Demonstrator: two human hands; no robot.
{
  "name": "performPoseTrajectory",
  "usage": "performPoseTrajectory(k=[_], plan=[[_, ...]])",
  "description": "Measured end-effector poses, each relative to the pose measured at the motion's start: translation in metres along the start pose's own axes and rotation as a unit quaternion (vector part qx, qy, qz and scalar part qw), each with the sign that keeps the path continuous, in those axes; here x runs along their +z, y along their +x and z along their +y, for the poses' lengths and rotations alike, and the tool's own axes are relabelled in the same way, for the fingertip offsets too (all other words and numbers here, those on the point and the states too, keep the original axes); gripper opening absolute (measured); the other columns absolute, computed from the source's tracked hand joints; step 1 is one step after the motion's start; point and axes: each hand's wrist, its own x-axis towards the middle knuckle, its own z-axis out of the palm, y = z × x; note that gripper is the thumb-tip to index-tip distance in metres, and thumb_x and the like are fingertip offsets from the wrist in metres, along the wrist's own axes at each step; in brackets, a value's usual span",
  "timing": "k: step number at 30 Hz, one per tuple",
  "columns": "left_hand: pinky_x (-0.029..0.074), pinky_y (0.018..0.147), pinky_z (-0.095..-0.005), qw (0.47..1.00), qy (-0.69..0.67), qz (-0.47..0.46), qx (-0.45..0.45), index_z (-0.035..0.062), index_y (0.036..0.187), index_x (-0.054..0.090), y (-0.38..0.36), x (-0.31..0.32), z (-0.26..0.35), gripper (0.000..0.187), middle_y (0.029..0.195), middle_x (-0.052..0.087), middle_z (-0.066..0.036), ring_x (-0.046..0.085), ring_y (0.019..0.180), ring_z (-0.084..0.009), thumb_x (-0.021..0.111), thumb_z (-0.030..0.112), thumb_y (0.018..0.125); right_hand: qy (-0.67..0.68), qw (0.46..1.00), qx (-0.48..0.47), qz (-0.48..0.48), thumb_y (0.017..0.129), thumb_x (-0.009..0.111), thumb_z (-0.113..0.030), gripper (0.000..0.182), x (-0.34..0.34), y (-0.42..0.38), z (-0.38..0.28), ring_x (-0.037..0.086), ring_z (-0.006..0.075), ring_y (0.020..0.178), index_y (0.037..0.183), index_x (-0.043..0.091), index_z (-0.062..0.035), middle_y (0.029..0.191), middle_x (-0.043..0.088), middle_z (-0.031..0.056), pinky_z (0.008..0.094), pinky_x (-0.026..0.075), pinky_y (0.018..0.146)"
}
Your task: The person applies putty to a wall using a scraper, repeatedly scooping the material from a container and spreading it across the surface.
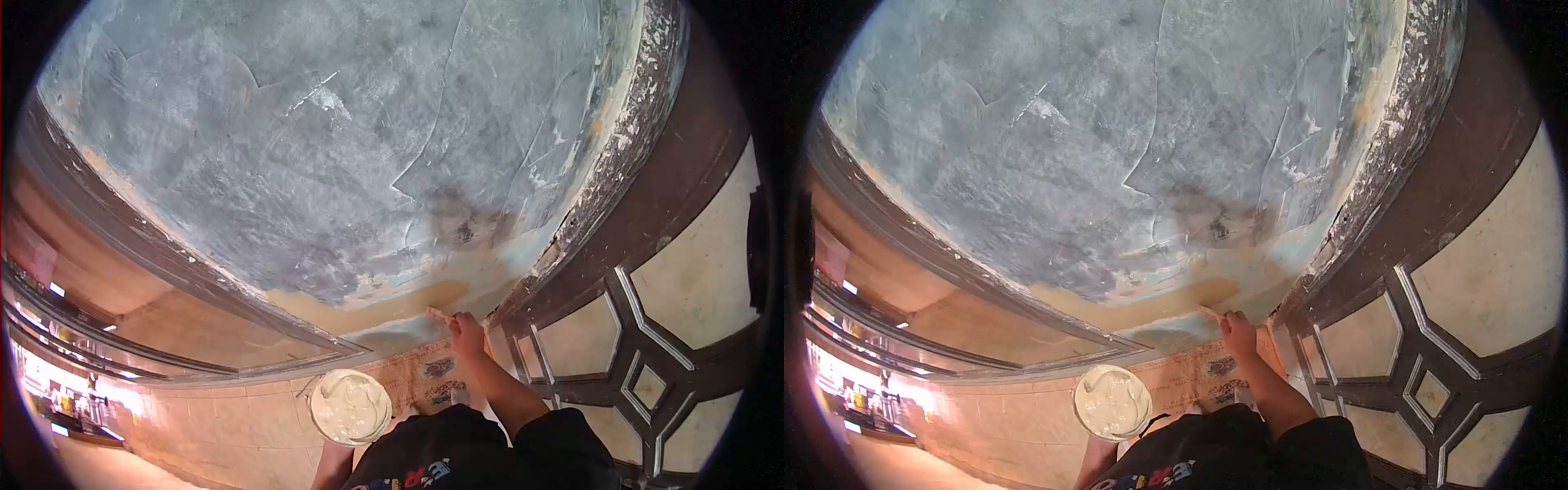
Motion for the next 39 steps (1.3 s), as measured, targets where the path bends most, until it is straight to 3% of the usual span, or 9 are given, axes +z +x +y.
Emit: performPoseTrajectory(k=[5,10,16,19,23,26,35,37,39], plan=[[0.040,0.104,-0.0457,1.000,0.010,-0.008,0.000,0.0110,0.139,0.040,-0.043,-0.059,-0.031,0.074,0.138,0.047,-0.012,0.049,0.123,-0.0300,0.054,0.059,0.084,0.020,0.988,-0.139,-0.065,0.090,0.056,-0.025,0.017,0.021,-0.016,-0.042,0.062,0.0363,0.075,0.099,0.061,-0.0115,0.093,0.062,0.0135,0.0469,0.050,0.064],[0.040,0.104,-0.0456,1.000,0.022,-0.013,0.002,0.0110,0.139,0.040,0.051,0.005,-0.007,0.074,0.138,0.047,-0.012,0.049,0.123,-0.0298,0.055,0.058,0.084,0.045,0.983,-0.176,-0.043,0.091,0.055,-0.026,0.017,0.012,0.009,-0.060,0.063,0.0358,0.076,0.099,0.062,-0.0129,0.096,0.063,0.0133,0.0469,0.051,0.064],[0.040,0.104,-0.0455,0.999,0.032,-0.018,0.003,0.0110,0.139,0.040,0.045,-0.003,-0.007,0.074,0.138,0.048,-0.012,0.049,0.123,-0.0297,0.056,0.058,0.084,0.144,0.985,-0.022,0.090,0.090,0.055,-0.017,0.015,-0.034,-0.002,0.018,0.062,0.0363,0.084,0.096,0.064,-0.0073,0.091,0.064,0.0175,0.0441,0.050,0.070],[0.040,0.104,-0.0454,0.999,0.037,-0.024,0.001,0.0110,0.139,0.040,0.045,-0.002,-0.009,0.074,0.138,0.048,-0.012,0.049,0.123,-0.0296,0.056,0.057,0.084,0.050,0.993,0.104,0.025,0.088,0.059,-0.015,0.012,-0.070,-0.024,0.018,0.063,0.0365,0.083,0.091,0.062,-0.0034,0.085,0.064,0.0186,0.0431,0.049,0.068],[0.040,0.104,-0.0453,0.998,0.045,-0.036,-0.001,0.0110,0.139,0.040,0.046,-0.002,-0.014,0.074,0.138,0.048,-0.012,0.049,0.123,-0.0295,0.056,0.057,0.084,0.032,0.996,0.032,0.074,0.088,0.061,-0.017,0.018,-0.045,-0.027,0.040,0.063,0.0361,0.080,0.085,0.058,0.0001,0.080,0.063,0.0190,0.0423,0.049,0.067],[0.040,0.104,-0.0453,0.998,0.053,-0.044,-0.006,0.0110,0.139,0.040,0.059,0.012,-0.017,0.074,0.138,0.048,-0.012,0.049,0.123,-0.0295,0.056,0.057,0.084,0.183,0.982,0.043,0.030,0.089,0.060,-0.020,0.024,-0.035,-0.015,0.021,0.064,0.0347,0.079,0.084,0.054,0.0020,0.079,0.063,0.0198,0.0410,0.049,0.068],[0.040,0.104,-0.0451,0.995,0.089,-0.039,-0.005,0.0110,0.140,0.040,0.070,0.039,-0.032,0.074,0.138,0.048,-0.012,0.049,0.123,-0.0293,0.057,0.056,0.084,0.181,0.979,0.000,0.093,0.097,0.051,-0.020,0.023,-0.101,0.047,0.013,0.067,0.0237,0.079,0.088,0.051,0.0021,0.090,0.067,0.0112,0.0390,0.052,0.069],[0.040,0.104,-0.0450,0.995,0.096,-0.034,-0.002,0.0110,0.140,0.040,0.071,0.041,-0.032,0.074,0.138,0.048,-0.012,0.049,0.123,-0.0292,0.058,0.056,0.084,0.446,0.880,0.055,0.155,0.089,0.062,-0.023,0.028,-0.089,0.026,0.040,0.065,0.0297,0.082,0.104,0.053,-0.0014,0.082,0.064,0.0145,0.0394,0.051,0.070],[0.040,0.104,-0.0450,0.994,0.104,-0.031,0.000,0.0110,0.140,0.040,0.064,0.041,-0.040,0.073,0.138,0.048,-0.012,0.049,0.123,-0.0292,0.058,0.056,0.084,0.310,0.931,0.115,0.155,0.090,0.060,-0.026,0.029,-0.059,0.000,0.080,0.065,0.0289,0.083,0.104,0.053,-0.0014,0.084,0.064,0.0142,0.0391,0.051,0.071]])
